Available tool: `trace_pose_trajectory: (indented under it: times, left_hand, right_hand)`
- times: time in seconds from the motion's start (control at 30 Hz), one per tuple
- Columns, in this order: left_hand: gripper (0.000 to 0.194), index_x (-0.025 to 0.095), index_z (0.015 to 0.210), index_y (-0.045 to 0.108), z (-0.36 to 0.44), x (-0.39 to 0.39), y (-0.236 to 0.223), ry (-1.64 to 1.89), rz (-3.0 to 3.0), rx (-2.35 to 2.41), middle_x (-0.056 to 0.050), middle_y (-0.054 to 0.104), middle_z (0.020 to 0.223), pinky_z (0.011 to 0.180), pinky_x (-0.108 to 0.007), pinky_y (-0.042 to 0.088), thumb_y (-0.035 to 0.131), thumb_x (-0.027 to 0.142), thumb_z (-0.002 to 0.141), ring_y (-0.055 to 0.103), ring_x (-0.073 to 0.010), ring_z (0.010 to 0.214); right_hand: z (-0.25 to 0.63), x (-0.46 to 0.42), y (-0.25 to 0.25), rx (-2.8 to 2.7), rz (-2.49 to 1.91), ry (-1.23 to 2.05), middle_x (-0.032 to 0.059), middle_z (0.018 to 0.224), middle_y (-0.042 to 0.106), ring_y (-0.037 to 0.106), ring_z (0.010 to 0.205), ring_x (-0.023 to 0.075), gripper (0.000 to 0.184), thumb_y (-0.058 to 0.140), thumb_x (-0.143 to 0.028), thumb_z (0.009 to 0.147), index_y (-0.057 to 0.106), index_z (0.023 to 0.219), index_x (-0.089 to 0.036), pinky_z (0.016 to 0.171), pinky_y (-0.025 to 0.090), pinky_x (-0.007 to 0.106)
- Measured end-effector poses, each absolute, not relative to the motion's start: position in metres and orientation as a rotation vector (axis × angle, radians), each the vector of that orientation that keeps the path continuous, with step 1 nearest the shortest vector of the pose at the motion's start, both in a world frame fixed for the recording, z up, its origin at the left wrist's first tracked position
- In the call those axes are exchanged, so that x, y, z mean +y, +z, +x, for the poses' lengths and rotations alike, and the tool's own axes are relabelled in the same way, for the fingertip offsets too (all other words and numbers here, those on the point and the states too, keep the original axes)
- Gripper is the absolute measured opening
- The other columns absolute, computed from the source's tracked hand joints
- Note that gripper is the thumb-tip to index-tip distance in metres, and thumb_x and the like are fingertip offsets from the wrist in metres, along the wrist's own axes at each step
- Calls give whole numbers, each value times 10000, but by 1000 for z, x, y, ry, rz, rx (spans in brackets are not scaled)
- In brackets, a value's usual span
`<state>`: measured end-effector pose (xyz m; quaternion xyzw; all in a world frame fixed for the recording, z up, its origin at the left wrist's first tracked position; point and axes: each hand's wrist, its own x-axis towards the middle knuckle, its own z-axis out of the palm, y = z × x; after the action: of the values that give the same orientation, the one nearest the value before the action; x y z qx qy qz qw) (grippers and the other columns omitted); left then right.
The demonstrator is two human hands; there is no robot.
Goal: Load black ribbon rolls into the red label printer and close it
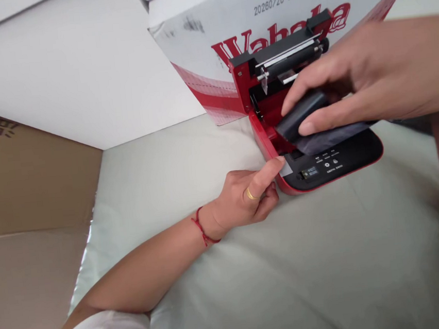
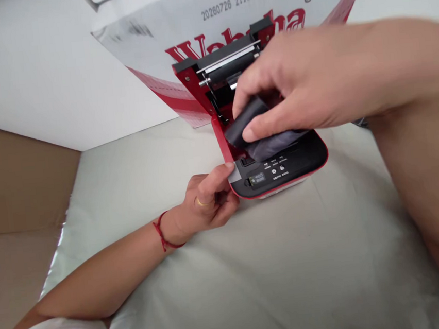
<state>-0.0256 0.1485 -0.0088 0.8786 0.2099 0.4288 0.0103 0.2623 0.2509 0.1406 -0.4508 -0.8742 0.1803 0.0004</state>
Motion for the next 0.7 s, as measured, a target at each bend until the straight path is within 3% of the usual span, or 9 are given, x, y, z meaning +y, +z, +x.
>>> trace_pose_trajectory:
  times: [0.1, 0.2, 0.3, 0.37, 0.47, 0.57, 0.7]
  left_hand:
    - [777, 133, 1742, 337, -26, 148, -9, 1329, 2743, 662, 84, 687, 754, 549, -189, 474, 555, 69, 999, 538, -97, 536]
    - [781, 125, 1743, 331, -26, 148, -9, 1331, 2741, 652, 81, 694, 762, 550, -189, 481, 550, 63, 996, 549, -98, 536]
    - [779, 124, 1738, 337, -25, 149, -8, 1333, 2733, 643, 94, 661, 729, 535, -189, 464, 552, 59, 993, 536, -99, 521]
    - [764, 127, 1729, 349, -24, 149, -9, 1344, 2730, 641, 94, 665, 729, 527, -188, 458, 547, 62, 994, 531, -97, 513]
    - [739, 141, 1711, 367, -23, 149, -10, 1375, 2722, 644, 91, 678, 736, 519, -182, 452, 524, 64, 993, 529, -91, 503]
    - [712, 149, 1695, 387, -22, 149, -12, 1396, 2706, 656, 96, 657, 715, 518, -181, 450, 507, 69, 997, 532, -94, 503]
    - [747, 137, 1724, 360, -25, 149, -10, 1358, 2741, 661, 88, 670, 735, 542, -188, 475, 544, 82, 1002, 526, -101, 515]
  right_hand:
    - [224, 234, 140, -2777, -1456, 662, -52, 1027, 804, 681, 775, 97, 376, 784, -504, 996, 840, 1351, -394, 605, 439, 250]
    - [231, 237, 138, -2747, -1371, 698, -42, 1054, 807, 668, 763, 73, 429, 755, -538, 1008, 819, 1394, -362, 622, 443, 230]
    - [254, 241, 139, -2653, -1255, 800, -30, 1035, 798, 665, 754, 44, 609, 743, -670, 976, 775, 1461, -304, 624, 442, 194]
    - [266, 240, 144, -2586, -1204, 921, -18, 1083, 799, 716, 841, 75, 734, 741, -793, 923, 764, 1458, -290, 682, 505, 202]
    - [275, 235, 155, -2488, -1134, 997, -22, 985, 782, 730, 915, 133, 794, 734, -921, 846, 818, 1299, -274, 752, 526, 271]
    - [278, 236, 159, -2514, -1111, 1026, -18, 746, 672, 647, 758, 101, 827, 647, -990, 851, 846, 1151, -245, 658, 420, 300]
    - [275, 244, 143, -2729, -1237, 959, -29, 790, 676, 547, 616, 63, 873, 655, -1007, 835, 790, 1360, -323, 506, 355, 267]
